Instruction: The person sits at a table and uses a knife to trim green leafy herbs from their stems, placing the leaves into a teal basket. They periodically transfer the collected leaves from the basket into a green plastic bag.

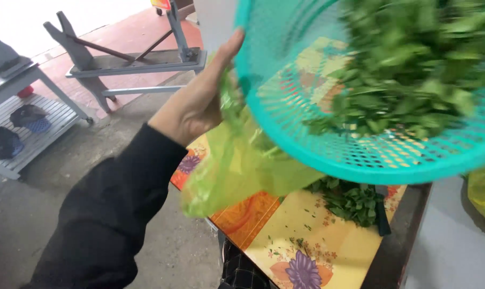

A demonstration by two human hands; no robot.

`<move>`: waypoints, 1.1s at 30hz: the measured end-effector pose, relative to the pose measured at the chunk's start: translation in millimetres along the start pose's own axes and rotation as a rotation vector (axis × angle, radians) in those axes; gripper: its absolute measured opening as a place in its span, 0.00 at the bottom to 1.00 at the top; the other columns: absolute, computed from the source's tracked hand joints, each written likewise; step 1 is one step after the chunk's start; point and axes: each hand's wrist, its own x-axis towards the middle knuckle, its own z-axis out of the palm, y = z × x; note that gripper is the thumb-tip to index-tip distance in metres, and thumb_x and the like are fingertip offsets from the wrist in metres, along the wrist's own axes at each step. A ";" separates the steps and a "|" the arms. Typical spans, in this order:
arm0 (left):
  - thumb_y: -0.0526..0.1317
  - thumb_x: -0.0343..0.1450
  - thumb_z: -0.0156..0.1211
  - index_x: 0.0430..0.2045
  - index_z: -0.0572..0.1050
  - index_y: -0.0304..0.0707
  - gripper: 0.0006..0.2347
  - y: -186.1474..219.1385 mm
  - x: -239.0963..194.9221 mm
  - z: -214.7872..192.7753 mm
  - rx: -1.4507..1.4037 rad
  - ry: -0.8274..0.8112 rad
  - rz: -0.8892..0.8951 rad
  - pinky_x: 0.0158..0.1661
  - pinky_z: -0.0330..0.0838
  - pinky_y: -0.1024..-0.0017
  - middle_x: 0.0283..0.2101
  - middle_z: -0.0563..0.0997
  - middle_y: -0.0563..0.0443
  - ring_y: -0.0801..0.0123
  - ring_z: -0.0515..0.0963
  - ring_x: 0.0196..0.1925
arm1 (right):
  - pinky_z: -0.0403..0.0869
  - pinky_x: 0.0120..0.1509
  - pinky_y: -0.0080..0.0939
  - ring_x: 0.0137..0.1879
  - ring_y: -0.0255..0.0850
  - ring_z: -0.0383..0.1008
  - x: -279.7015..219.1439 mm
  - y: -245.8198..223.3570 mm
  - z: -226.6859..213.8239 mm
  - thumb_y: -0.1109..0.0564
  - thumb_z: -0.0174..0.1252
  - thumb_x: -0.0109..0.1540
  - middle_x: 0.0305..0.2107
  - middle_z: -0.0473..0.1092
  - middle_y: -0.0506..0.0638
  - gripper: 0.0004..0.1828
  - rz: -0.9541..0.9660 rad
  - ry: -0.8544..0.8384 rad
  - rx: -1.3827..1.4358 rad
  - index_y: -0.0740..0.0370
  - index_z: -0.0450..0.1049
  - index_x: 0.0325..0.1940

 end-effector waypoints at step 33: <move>0.43 0.66 0.68 0.28 0.68 0.36 0.13 -176.8 -23.0 -164.3 -0.009 0.613 -0.041 0.17 0.69 0.75 0.19 0.70 0.51 0.68 0.75 0.16 | 0.64 0.68 0.51 0.52 0.42 0.77 -283.5 -101.9 243.7 0.47 0.64 0.59 0.39 0.77 0.50 0.29 -0.559 -1.006 -0.758 0.52 0.62 0.61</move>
